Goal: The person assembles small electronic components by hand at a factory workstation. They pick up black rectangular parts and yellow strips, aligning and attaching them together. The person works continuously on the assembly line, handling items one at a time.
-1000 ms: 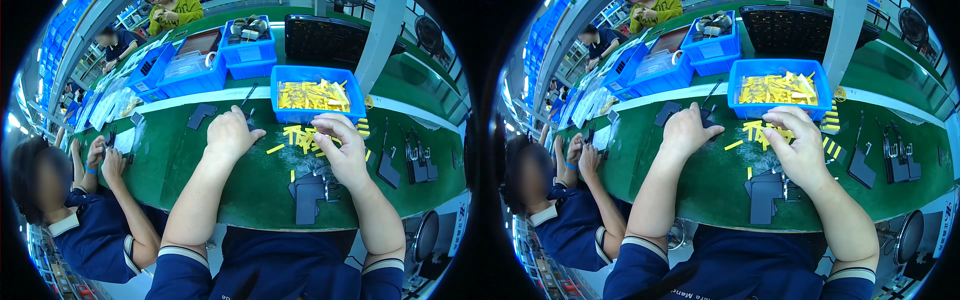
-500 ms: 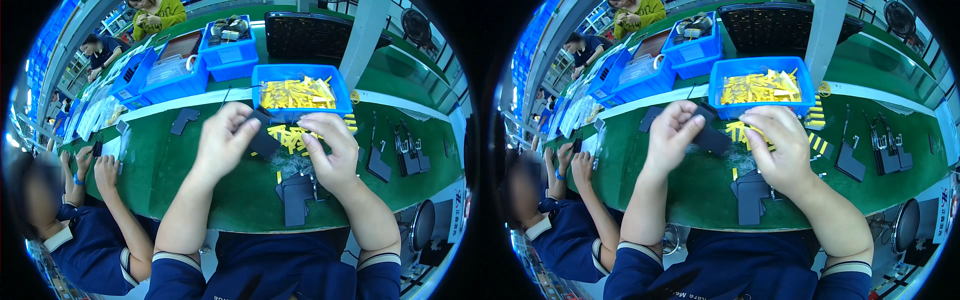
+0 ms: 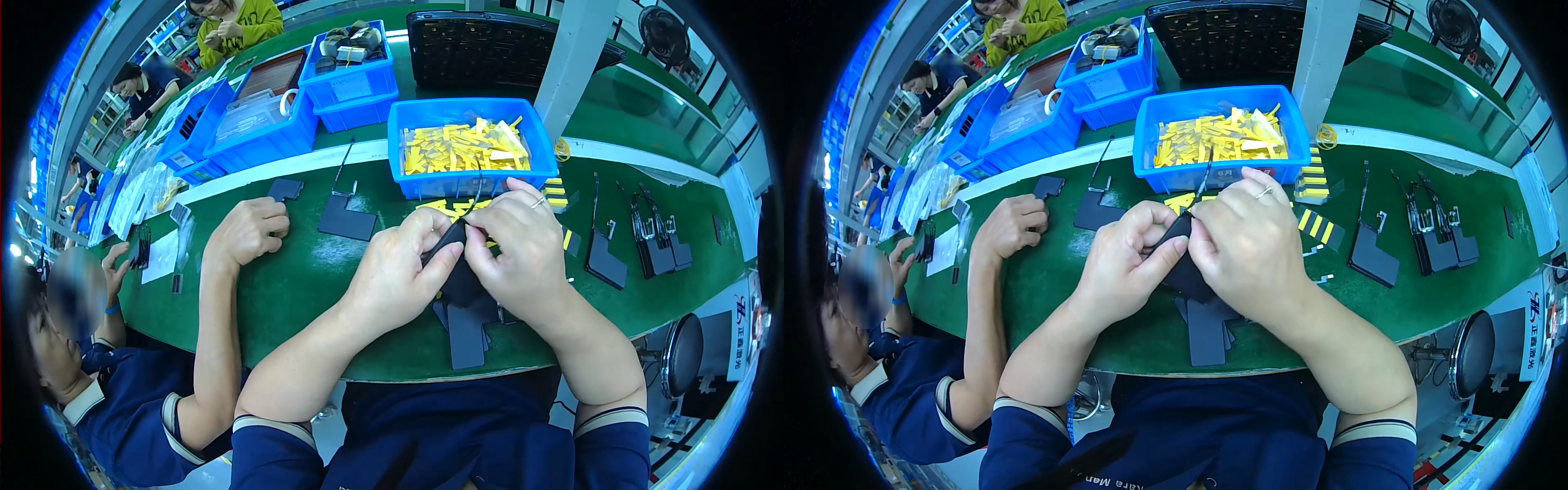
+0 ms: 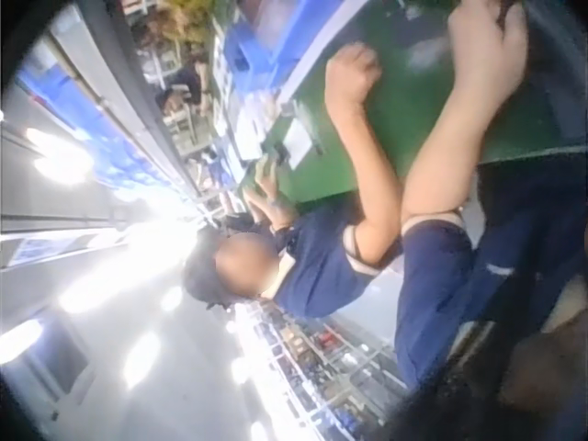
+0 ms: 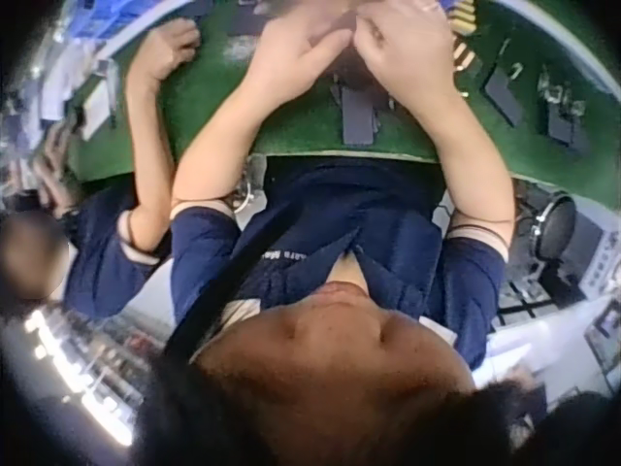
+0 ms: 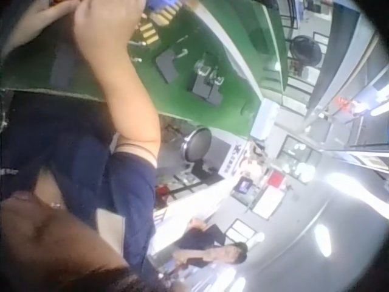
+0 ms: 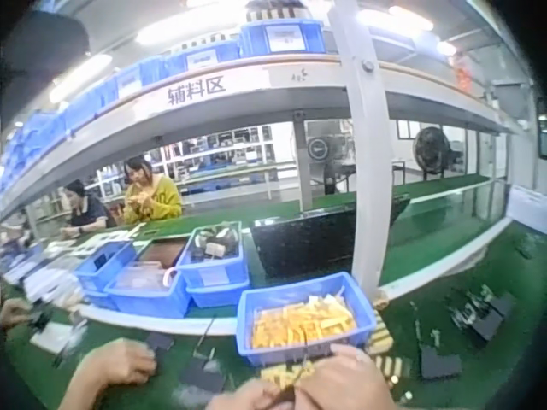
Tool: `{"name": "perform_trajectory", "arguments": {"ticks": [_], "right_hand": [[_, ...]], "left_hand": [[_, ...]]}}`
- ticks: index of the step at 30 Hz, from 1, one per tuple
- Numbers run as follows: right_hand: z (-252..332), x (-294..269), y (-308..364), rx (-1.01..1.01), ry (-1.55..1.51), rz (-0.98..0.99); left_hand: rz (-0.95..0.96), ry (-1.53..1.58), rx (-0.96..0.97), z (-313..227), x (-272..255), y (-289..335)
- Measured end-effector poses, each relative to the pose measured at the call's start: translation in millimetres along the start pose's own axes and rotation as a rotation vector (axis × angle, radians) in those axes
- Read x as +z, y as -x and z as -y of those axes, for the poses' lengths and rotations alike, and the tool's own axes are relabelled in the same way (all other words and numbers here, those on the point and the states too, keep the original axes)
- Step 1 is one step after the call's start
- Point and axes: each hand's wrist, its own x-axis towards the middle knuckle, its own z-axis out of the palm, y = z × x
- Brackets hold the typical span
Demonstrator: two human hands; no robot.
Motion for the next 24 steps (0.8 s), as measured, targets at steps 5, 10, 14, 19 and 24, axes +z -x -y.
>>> {"name": "perform_trajectory", "arguments": {"ticks": [5,10,14,19,24], "right_hand": [[9,-3,-3,-0.083,0.035,-0.014],[-2,-16,-4,0.313,-0.506,0.210],[-13,-14,-6,0.821,-1.170,0.305],[-12,-15,-6,0.771,-1.058,0.368],[-8,-14,-5,0.617,-0.829,0.325]], "left_hand": [[0.005,0.276,-0.147,3,4,0],[-0.016,0.136,0.042,14,-4,-4],[0.071,0.171,0.003,9,-8,-3],[0.055,0.064,0.065,0,-8,1],[0.054,0.059,0.074,3,-7,2]]}}
